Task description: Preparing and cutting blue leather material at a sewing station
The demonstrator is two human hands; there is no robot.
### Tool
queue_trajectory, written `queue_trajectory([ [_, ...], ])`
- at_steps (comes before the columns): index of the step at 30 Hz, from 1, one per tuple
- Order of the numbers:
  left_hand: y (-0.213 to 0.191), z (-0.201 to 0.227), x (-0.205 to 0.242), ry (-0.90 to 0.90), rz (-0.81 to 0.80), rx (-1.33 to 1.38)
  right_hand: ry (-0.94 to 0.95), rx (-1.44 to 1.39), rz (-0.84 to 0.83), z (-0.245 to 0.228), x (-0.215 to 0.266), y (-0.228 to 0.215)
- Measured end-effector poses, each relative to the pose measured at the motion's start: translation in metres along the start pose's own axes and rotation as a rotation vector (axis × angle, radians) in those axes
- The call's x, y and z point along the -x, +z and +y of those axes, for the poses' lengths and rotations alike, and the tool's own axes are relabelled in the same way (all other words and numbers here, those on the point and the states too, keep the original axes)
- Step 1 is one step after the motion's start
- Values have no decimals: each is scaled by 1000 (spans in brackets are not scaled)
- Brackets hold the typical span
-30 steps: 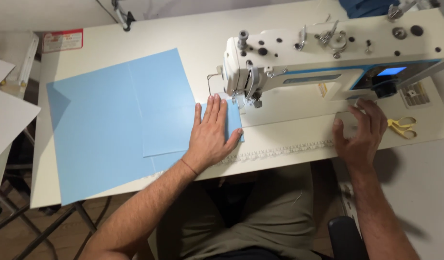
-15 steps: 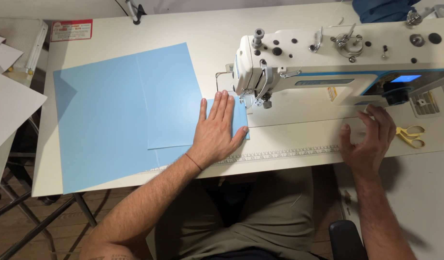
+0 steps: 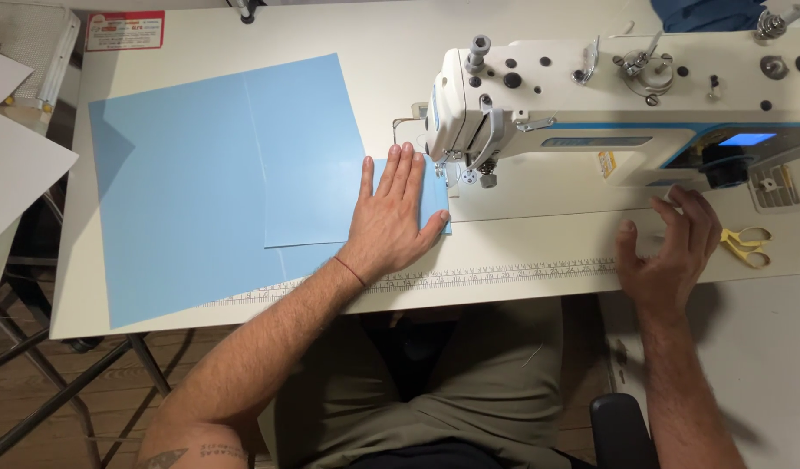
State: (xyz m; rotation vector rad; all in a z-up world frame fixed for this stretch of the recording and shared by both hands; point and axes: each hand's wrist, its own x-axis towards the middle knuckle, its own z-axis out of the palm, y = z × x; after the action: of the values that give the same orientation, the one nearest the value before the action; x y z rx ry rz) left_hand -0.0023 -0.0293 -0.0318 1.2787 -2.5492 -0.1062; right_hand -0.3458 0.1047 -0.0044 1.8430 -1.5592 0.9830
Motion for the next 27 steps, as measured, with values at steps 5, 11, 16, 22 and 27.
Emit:
queue_trajectory([
  [5, -1, -2, -2, 4, 10, -2, 14, -2, -11, 2, 3, 1],
  [11, -1, -1, -4, -2, 45, -2, 12, -9, -8, 4, 4, 1],
  [16, 0, -4, -6, -2, 44, -2, -7, -12, 3, 3, 3, 2],
  [22, 0, -6, -12, -8, 26, 4, 2, -6, -5, 3, 3, 2],
  [27, -2, -9, -16, -13, -16, 3, -12, -12, 4, 2, 2, 1],
])
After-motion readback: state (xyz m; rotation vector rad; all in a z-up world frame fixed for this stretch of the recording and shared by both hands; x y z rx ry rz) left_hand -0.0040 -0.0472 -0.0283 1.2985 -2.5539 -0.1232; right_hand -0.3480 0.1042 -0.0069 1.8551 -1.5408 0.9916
